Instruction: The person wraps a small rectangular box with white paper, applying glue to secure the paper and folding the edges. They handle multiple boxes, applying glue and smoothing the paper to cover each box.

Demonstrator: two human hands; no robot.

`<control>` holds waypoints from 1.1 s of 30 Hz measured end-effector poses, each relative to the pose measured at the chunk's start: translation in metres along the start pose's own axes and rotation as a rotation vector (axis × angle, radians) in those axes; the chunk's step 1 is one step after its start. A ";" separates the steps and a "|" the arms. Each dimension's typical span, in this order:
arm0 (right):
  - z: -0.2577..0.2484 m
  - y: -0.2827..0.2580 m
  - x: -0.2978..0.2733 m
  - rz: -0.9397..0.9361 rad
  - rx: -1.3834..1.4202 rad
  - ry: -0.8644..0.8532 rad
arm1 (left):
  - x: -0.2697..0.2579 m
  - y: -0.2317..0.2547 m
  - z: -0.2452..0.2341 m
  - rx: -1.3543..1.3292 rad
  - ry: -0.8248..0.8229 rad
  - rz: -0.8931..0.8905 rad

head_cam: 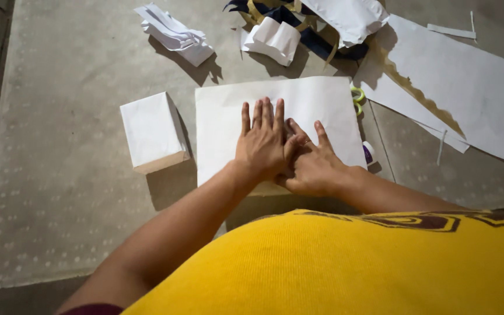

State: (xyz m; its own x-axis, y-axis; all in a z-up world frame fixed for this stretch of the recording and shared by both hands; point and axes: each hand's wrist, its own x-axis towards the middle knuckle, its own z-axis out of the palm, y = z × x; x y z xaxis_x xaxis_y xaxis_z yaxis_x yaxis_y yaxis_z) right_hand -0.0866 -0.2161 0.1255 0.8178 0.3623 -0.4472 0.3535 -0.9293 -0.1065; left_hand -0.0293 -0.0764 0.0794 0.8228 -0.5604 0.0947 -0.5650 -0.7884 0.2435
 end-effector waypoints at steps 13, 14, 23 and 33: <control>0.001 -0.001 0.002 0.004 0.056 -0.003 | 0.045 -0.027 -0.007 0.017 -0.080 0.021; 0.000 -0.001 0.001 0.027 0.038 -0.073 | 0.035 -0.022 -0.008 -0.001 -0.102 0.007; 0.007 0.004 0.002 -0.032 -0.048 0.061 | -0.064 0.014 -0.005 -0.160 -0.013 0.001; 0.012 0.006 0.008 -0.012 -0.049 0.056 | -0.146 0.024 0.010 0.017 -0.035 0.038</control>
State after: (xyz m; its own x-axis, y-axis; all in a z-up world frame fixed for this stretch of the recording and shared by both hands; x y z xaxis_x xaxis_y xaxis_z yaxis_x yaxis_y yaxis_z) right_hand -0.0829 -0.2193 0.1108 0.8368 0.3783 -0.3958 0.3842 -0.9208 -0.0678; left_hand -0.1638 -0.0162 0.0615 0.7981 -0.5985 0.0701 -0.5972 -0.7703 0.2237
